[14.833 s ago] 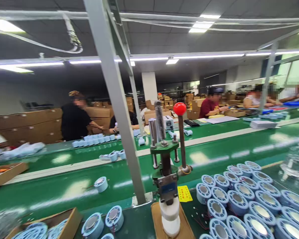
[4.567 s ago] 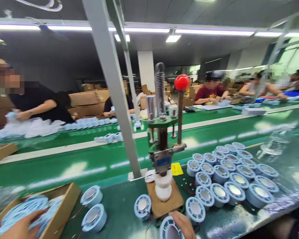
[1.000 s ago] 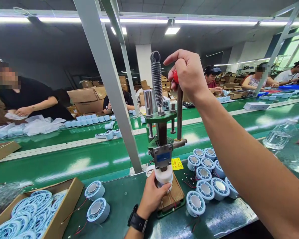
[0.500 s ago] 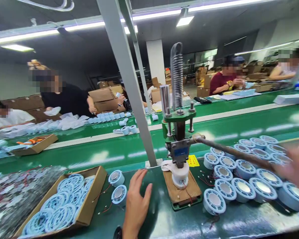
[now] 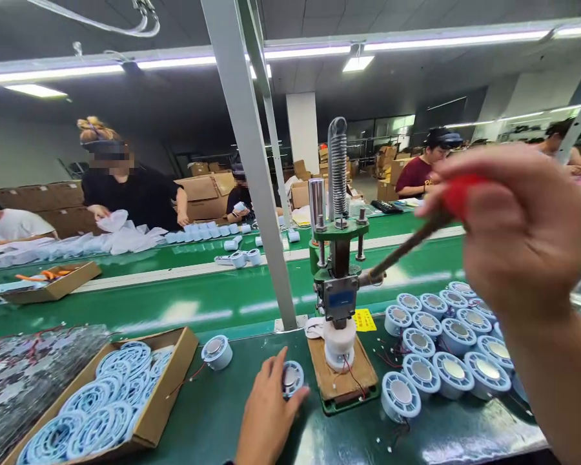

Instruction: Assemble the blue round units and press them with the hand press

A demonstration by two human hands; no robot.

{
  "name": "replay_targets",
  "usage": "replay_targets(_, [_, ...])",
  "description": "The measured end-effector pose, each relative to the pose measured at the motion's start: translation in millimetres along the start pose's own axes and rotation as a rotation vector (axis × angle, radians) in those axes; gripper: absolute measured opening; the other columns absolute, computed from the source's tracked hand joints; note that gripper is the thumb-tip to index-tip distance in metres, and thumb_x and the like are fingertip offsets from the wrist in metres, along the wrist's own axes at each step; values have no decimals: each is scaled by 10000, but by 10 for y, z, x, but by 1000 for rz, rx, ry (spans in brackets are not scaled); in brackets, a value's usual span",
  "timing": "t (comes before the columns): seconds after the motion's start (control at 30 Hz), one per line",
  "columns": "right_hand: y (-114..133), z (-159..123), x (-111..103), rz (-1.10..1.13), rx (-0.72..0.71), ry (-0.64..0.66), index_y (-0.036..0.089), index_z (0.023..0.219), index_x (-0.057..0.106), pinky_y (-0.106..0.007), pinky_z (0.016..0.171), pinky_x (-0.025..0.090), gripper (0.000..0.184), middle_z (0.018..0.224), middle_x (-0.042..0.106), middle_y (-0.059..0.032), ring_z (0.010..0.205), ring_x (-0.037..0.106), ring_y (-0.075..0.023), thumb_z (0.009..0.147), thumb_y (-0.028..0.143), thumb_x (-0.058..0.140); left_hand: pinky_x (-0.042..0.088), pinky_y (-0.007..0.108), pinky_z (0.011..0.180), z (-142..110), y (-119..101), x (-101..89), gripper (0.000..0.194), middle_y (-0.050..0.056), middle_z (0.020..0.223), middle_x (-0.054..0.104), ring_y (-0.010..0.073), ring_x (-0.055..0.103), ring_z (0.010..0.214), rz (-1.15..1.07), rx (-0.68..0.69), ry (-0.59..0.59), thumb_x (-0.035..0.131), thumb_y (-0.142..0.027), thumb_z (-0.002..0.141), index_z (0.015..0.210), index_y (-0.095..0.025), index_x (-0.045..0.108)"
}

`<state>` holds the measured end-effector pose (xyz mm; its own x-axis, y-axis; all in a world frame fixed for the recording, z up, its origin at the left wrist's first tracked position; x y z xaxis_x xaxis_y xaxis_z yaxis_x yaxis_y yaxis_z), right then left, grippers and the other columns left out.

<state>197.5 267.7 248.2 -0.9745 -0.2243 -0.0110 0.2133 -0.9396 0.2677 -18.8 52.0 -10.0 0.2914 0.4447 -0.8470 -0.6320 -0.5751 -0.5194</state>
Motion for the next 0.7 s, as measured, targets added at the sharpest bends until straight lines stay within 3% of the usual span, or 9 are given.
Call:
replay_targets(0.1, [-222,392,313,153,63,120,156,1279,553,-312,753,572,321,1077,622,-37,812,662,-97,975,209,465,466,436,1005,20,-165,-38,647,98,1406,501,277,568,1185,-49,-2,42,517,-416,856,1458,-230,367])
replay_targets(0.17, [-270,220,385,199,147,107,205,1410,423,-365,897,560,493,1271,564,-60,1001,660,-146,927,189,523,490,415,975,-3,-116,-133,571,101,1347,555,252,618,1094,-83,13,-10,447,-472,903,1418,-226,427])
replay_targets(0.23, [-255,-322,399,199,261,19,291,1456,346,-426,993,520,607,1334,534,-62,1122,627,-199,895,207,562,523,397,932,-36,22,-260,519,102,1242,628,233,653,997,-102,27,-99,402,-513,925,1330,-213,524])
replay_targets(0.3, [-233,-1094,454,177,391,-59,341,1428,370,-490,981,523,596,1285,563,-73,1095,644,-248,877,264,584,547,395,900,-42,197,-430,480,101,1171,675,234,668,977,-44,51,-212,407,-521,925,1235,-208,598])
replay_targets(0.4, [-282,-2204,739,75,633,83,308,1518,191,-628,1035,428,816,1428,466,-136,1274,520,-349,832,374,627,531,417,946,57,520,-818,451,113,1170,690,252,652,1062,112,61,-363,411,-482,910,1170,-186,632])
replay_targets(0.47, [-364,-2713,978,8,862,234,233,1535,153,-641,1034,413,888,1426,475,-175,1283,509,-381,813,467,614,483,433,1010,170,806,-1194,447,132,1183,683,264,620,1126,184,14,-423,400,-442,891,1146,-158,633])
replay_targets(0.53, [-401,-2967,1165,-8,1010,286,193,1518,206,-602,1007,454,889,1370,538,-181,1236,555,-378,797,531,600,472,455,1002,255,1110,-1621,409,153,1154,690,282,629,1101,247,-70,-474,395,-390,875,1095,-149,641])
replay_targets(0.6, [-374,-3012,1255,-13,1006,210,182,1487,274,-554,983,491,852,1345,563,-180,1207,583,-361,794,554,600,521,448,883,297,1342,-1959,314,143,962,730,280,683,917,292,-157,-496,434,-357,876,956,-160,665])
replay_targets(0.7, [-322,-2913,1190,-108,776,57,184,1471,298,-496,917,551,743,1317,583,-184,1179,611,-336,849,478,579,547,376,774,417,1345,-1984,266,39,799,700,188,670,741,274,-142,-489,564,-400,908,871,-152,654])
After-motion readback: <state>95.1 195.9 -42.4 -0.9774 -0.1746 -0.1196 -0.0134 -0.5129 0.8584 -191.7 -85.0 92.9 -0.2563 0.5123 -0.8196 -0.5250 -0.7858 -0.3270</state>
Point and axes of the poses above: each hand's wrist, its own z-axis towards the middle knuckle, its own x-axis out of the palm, y = z × x, the point moved 4 cm from there along z, towards the middle knuckle
